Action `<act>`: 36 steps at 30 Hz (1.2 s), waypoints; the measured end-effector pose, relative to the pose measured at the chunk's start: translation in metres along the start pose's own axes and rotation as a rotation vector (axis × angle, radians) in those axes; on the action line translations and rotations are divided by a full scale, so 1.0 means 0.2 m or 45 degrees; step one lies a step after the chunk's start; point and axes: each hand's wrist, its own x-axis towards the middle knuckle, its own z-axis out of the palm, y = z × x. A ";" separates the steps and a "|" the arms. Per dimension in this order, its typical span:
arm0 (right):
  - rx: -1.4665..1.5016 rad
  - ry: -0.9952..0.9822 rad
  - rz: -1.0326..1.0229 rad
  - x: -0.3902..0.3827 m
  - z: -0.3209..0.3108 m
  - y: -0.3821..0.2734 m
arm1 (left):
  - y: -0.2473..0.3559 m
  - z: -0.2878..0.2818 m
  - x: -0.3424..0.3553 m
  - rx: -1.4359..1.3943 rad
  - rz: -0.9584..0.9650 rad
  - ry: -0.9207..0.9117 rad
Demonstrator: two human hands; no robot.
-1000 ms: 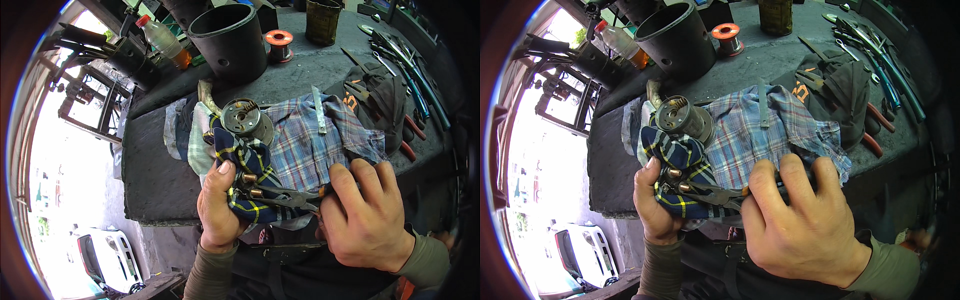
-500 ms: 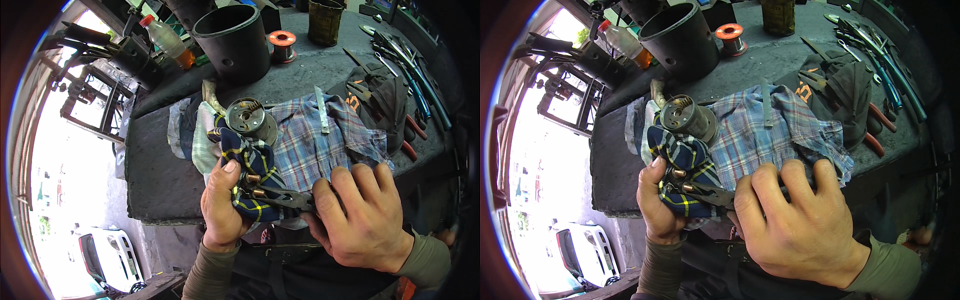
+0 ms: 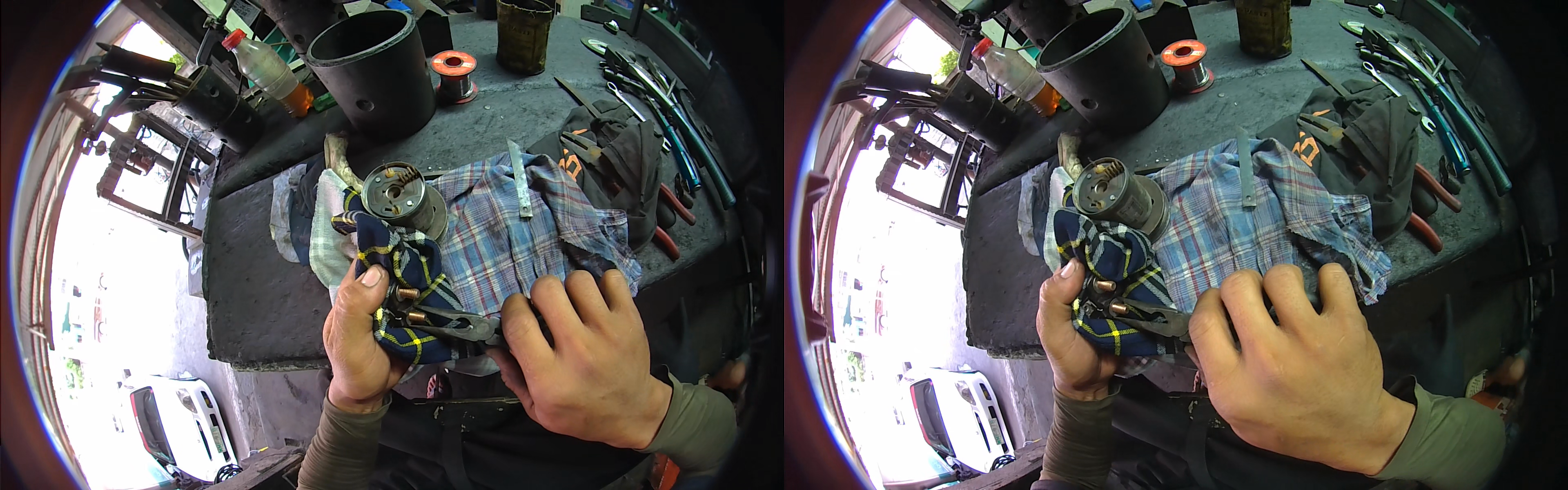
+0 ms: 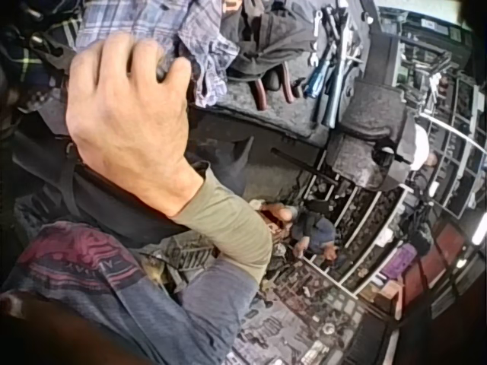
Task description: The person disassembles a small cylindrical electrical component, removes internal parts, and uses pliers to adjust or remove a copper piece. The person then wipes the component with a cloth and continues manipulating the parts on a workbench.
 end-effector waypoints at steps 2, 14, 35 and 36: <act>0.015 -0.001 0.008 0.00 0.00 0.00 | 0.01 0.00 0.00 0.039 0.007 -0.010; 0.165 -0.116 0.114 0.01 -0.03 -0.01 | 0.00 0.03 0.00 0.000 0.083 0.055; 0.373 -0.132 0.304 0.00 -0.09 0.00 | 0.00 0.02 0.02 -0.048 0.031 -0.016; 0.390 -0.094 0.326 0.00 -0.09 0.00 | 0.00 0.05 0.03 -0.071 0.049 0.004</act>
